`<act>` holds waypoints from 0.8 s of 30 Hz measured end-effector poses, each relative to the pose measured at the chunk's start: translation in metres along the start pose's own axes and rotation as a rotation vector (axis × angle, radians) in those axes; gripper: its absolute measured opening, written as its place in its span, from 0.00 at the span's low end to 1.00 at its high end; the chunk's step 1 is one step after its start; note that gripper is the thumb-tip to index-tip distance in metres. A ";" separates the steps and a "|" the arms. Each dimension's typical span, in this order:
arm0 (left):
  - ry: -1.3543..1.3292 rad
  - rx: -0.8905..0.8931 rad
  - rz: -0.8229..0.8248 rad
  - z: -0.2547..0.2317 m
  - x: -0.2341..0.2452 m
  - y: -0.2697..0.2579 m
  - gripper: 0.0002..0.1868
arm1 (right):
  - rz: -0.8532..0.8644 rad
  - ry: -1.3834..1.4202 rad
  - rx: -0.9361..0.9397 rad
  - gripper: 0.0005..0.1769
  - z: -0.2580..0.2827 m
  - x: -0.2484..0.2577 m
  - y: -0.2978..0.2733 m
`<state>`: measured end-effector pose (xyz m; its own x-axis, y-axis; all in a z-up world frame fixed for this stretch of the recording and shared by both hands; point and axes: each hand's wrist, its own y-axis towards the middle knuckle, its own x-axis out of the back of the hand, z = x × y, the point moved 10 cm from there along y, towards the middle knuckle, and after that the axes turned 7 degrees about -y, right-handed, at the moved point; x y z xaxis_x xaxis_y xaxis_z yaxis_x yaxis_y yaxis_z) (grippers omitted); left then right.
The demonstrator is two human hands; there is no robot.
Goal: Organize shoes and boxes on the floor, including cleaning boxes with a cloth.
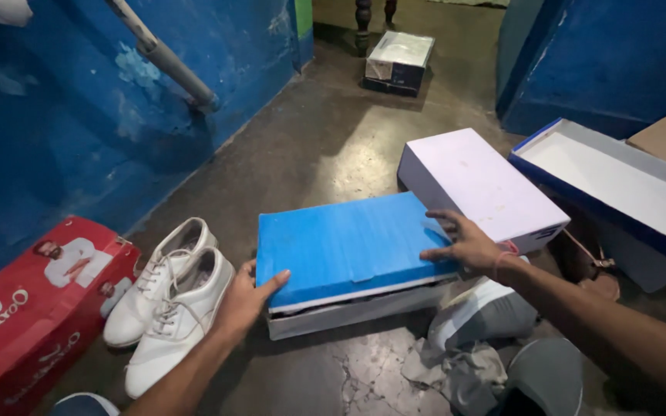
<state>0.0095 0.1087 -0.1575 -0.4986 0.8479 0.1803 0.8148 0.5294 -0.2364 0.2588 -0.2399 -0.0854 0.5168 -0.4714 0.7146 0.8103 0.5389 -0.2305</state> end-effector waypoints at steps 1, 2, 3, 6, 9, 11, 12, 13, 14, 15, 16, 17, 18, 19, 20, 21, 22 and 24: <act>0.001 0.003 -0.002 0.000 -0.001 -0.001 0.47 | 0.004 0.001 0.000 0.57 -0.003 -0.002 0.003; 0.057 -0.050 -0.032 -0.005 0.000 -0.002 0.49 | -0.035 0.034 0.047 0.54 -0.002 0.000 0.004; 0.113 -0.104 -0.062 -0.011 0.001 -0.004 0.50 | -0.074 0.066 0.094 0.51 -0.001 0.002 0.005; 0.083 -0.179 -0.002 -0.009 -0.008 -0.007 0.50 | -0.097 -0.039 0.093 0.46 -0.005 -0.008 0.001; 0.360 -0.122 -0.150 -0.016 -0.003 -0.024 0.47 | -0.141 -0.270 0.162 0.39 -0.007 -0.018 -0.005; 0.333 -0.128 -0.172 -0.011 -0.002 -0.024 0.46 | -0.156 -0.342 0.177 0.36 0.001 -0.020 -0.012; 0.306 -0.134 -0.197 -0.009 0.000 -0.025 0.46 | -0.171 -0.414 0.196 0.34 0.007 -0.021 -0.016; 0.306 -0.133 -0.196 -0.014 0.000 -0.030 0.46 | -0.170 -0.414 0.195 0.34 0.015 -0.020 -0.023; 0.319 -0.131 -0.190 -0.021 0.000 -0.033 0.48 | -0.134 -0.432 0.176 0.37 0.022 -0.021 -0.029; 0.332 -0.129 -0.184 -0.027 -0.001 -0.037 0.50 | -0.099 -0.449 0.157 0.41 0.029 -0.022 -0.035; 0.330 -0.132 -0.183 -0.037 -0.002 -0.042 0.50 | -0.102 -0.451 0.156 0.41 0.030 -0.015 -0.034; 0.428 -0.139 -0.160 -0.047 -0.006 -0.047 0.55 | -0.086 -0.452 0.176 0.44 0.032 -0.011 -0.034; 0.530 -0.144 -0.138 -0.056 -0.009 -0.053 0.61 | -0.066 -0.450 0.196 0.47 0.035 -0.009 -0.034; 0.530 -0.144 -0.138 -0.057 -0.008 -0.052 0.61 | -0.067 -0.450 0.196 0.47 0.032 -0.005 -0.032; 0.550 -0.144 -0.155 -0.057 -0.006 -0.052 0.58 | -0.119 -0.446 0.246 0.46 0.034 0.002 -0.031; 0.572 -0.142 -0.173 -0.058 -0.004 -0.051 0.56 | -0.172 -0.442 0.296 0.45 0.037 0.009 -0.031; 0.572 -0.141 -0.172 -0.055 -0.003 -0.050 0.56 | -0.171 -0.441 0.295 0.45 0.041 0.008 -0.034; 0.488 -0.219 -0.162 -0.059 -0.004 -0.048 0.58 | -0.176 -0.487 0.265 0.46 0.048 0.009 -0.040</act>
<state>-0.0101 0.0782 -0.0909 -0.4702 0.6170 0.6310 0.8075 0.5893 0.0256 0.2176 -0.2319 -0.0378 0.1430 -0.2284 0.9630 0.7431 0.6674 0.0479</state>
